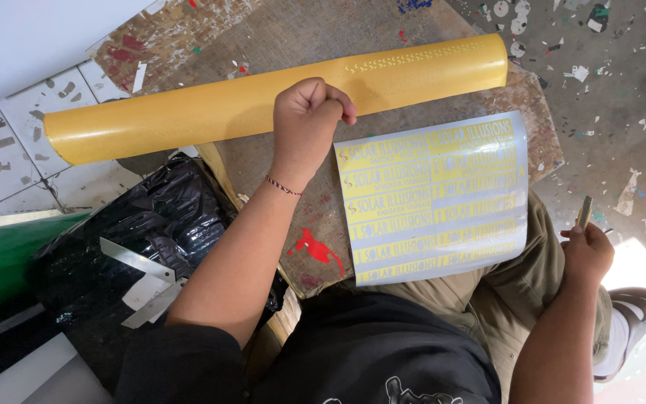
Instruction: The person sits on the floor and uses a weeding tool to remove excess vinyl from a printed sheet. They repeatedly lift the sheet to inspect the progress and continue weeding the remaining areas.
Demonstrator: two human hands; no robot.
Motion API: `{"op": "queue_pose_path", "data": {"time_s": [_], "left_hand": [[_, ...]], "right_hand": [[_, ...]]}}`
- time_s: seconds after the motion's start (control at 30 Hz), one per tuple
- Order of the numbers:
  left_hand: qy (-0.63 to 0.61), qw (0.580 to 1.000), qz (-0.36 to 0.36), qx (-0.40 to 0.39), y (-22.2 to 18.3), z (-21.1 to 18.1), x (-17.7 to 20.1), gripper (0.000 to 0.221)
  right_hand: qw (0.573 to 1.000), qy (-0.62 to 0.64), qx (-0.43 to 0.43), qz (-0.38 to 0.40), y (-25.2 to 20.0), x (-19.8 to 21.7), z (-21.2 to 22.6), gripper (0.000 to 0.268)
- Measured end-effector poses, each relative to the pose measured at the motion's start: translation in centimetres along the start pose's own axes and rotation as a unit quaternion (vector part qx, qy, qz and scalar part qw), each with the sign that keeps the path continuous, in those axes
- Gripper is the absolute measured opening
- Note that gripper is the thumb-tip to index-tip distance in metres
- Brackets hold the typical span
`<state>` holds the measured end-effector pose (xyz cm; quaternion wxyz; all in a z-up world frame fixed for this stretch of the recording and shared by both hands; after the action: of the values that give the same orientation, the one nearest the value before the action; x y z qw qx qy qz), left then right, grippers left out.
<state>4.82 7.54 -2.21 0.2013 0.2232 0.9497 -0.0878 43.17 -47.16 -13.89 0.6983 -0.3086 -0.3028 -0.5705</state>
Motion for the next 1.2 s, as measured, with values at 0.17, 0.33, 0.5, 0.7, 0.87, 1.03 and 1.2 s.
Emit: {"op": "queue_pose_path", "data": {"time_s": [0.17, 0.33, 0.5, 0.7, 0.87, 1.03, 1.2], "left_hand": [[0.056, 0.998, -0.017, -0.02, -0.1, -0.1, 0.2, 0.036], [0.099, 0.987, -0.062, -0.108, -0.5, -2.2, 0.2, 0.028], [0.378, 0.893, -0.048, -0.239, -2.2, -4.1, -1.2, 0.032], [0.497, 0.846, 0.005, -0.196, -2.3, -2.8, -2.0, 0.054], [0.55, 0.826, 0.059, -0.108, -2.3, -0.8, -1.7, 0.063], [0.573, 0.811, 0.08, -0.08, -2.3, -0.8, -1.8, 0.065], [0.585, 0.803, 0.098, -0.06, -2.2, -0.9, -2.0, 0.067]], "right_hand": [[1.0, -0.016, -0.01, -0.01, 0.2, 0.0, -0.2, 0.027], [0.998, 0.051, -0.008, -0.031, 0.4, 1.0, 3.2, 0.022], [0.984, 0.096, 0.146, 0.041, 1.3, 2.3, 18.4, 0.025], [0.914, 0.056, 0.245, 0.317, -5.8, -5.7, 37.5, 0.015], [0.903, -0.067, 0.263, 0.332, -10.6, -10.9, 45.6, 0.013], [0.856, -0.134, 0.379, 0.325, -12.9, -14.5, 50.5, 0.022], [0.848, -0.154, 0.362, 0.354, -13.2, -17.3, 51.6, 0.02]]}}
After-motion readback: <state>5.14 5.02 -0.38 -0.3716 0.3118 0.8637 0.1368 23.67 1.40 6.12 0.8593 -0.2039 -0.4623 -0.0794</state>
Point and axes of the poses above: each hand's wrist, its own y-axis towards the middle knuckle, its own x-axis out of the back of the hand, z = x × y, the point moved 8 cm from there along y, towards the middle knuckle, and after that the axes turned 7 degrees about -z, right-handed, at the moved point
